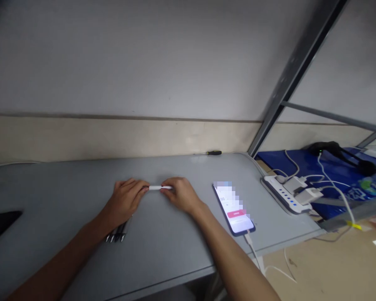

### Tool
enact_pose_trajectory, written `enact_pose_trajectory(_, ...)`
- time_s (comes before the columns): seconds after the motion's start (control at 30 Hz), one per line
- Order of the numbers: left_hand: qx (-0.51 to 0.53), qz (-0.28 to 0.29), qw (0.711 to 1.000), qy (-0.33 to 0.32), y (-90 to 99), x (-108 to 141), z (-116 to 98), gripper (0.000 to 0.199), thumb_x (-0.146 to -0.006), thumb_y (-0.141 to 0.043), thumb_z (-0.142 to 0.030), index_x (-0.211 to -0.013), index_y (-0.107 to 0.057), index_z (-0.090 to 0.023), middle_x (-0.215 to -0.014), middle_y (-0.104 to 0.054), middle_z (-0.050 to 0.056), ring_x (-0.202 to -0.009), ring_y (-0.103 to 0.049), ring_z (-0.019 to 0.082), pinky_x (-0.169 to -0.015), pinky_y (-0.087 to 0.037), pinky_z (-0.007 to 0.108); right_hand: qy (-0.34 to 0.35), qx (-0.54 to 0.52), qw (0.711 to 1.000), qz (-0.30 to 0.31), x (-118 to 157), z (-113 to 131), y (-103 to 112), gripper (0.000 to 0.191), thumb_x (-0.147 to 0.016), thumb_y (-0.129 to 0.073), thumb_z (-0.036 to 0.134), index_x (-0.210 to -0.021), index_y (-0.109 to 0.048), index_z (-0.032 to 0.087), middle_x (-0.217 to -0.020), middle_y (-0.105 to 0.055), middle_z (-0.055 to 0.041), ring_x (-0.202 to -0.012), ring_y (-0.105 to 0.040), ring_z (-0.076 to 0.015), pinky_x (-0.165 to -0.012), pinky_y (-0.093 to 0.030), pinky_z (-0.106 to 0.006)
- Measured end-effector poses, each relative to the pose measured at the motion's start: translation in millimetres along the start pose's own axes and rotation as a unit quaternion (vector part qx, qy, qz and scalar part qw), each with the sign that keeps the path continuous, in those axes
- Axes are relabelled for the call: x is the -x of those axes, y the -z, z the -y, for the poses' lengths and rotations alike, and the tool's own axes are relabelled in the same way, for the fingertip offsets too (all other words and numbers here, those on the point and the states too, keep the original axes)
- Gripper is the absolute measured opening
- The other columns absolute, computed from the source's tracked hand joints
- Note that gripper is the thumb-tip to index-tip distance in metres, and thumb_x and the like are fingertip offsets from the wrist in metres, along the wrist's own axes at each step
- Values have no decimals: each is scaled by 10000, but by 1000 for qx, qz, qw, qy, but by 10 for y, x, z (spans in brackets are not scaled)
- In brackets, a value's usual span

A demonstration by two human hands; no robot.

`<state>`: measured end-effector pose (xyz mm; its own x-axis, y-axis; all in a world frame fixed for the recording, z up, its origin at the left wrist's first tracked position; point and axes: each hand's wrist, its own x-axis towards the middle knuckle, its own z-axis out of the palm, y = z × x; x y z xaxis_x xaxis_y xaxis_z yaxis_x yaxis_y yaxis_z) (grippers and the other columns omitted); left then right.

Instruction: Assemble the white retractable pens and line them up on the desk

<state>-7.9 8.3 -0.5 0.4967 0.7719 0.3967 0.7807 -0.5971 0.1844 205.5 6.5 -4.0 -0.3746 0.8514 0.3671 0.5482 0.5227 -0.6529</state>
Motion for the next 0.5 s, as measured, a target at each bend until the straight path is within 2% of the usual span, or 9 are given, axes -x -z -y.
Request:
enact_pose_trajectory(0.13, 10, 7, 1000, 2, 6, -4, -17, 321, -1000, -290, -302, -900, -580, -206, -854, -678, 27, -855, -572, 201, -787, -297, 358, 30, 8, 998, -47, -5, -9, -6, 158, -861, -628, 227, -999, -702, 207, -986, -722, -67, -915, -632, -204, -833, -448, -324)
enact_pose_trajectory(0.23, 14, 7, 1000, 9, 21, -11, -38, 296, -989, -315, -295, -905, -586, -210, -862, -681, 28, -855, -568, 203, -782, -296, 356, 31, 23, 999, -29, -5, 7, 1, 191, -921, -552, 266, -1023, -705, 215, -980, -727, -67, -904, -630, -204, -832, -446, -337)
enact_pose_trajectory(0.3, 13, 13, 1000, 4, 28, -9, -48, 282, -986, -328, -287, -907, -588, -211, -868, -681, 27, -860, -568, 204, -772, -290, 355, 33, 34, 999, -21, -4, 17, 0, 193, -931, -525, 229, -983, -710, 209, -929, -727, -64, -868, -621, -200, -808, -441, -331)
enact_pose_trajectory(0.4, 10, 25, 1000, -1, 28, 6, -55, 289, -995, -317, -288, -898, -577, -208, -858, -668, 21, -863, -569, 203, -766, -287, 351, 46, 30, 998, -36, -2, 13, -11, 111, -860, -599, 149, -908, -685, 200, -894, -702, -53, -847, -602, -190, -784, -434, -311)
enact_pose_trajectory(0.5, 13, 36, 999, -7, 22, 21, -54, 281, -998, -325, -306, -910, -572, -206, -871, -661, 18, -878, -569, 203, -775, -286, 348, 57, 39, 997, -45, 3, -2, -28, 130, -796, -630, 81, -863, -650, 191, -873, -662, -46, -827, -578, -180, -755, -424, -293)
